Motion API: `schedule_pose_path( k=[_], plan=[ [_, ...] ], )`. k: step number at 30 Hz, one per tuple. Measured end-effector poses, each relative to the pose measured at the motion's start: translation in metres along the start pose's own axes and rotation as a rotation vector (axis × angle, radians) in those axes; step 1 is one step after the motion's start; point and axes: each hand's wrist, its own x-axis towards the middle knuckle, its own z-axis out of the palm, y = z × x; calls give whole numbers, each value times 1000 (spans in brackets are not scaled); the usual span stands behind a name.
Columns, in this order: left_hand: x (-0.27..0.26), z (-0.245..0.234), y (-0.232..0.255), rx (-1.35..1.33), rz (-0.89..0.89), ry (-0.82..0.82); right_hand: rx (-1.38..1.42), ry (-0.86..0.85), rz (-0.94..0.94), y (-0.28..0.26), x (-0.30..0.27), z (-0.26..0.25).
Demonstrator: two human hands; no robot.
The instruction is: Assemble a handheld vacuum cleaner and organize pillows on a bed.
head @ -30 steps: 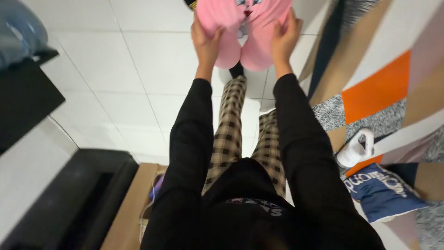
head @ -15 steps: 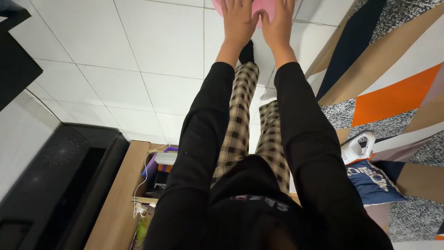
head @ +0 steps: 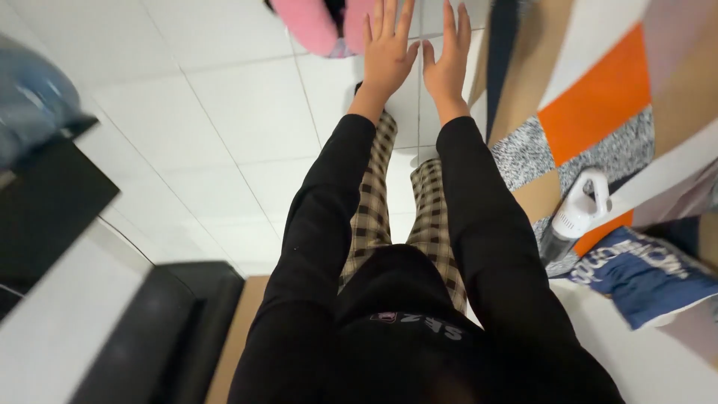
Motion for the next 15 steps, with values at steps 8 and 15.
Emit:
schedule_pose_path(
  k=[8,15],
  plan=[
    [-13,42,213,-51,454,-235,43,431,256,70,-117,-180],
    [-111,155,423,-188,839,-586,-30,902,564,176,-313,-334]
  ],
)
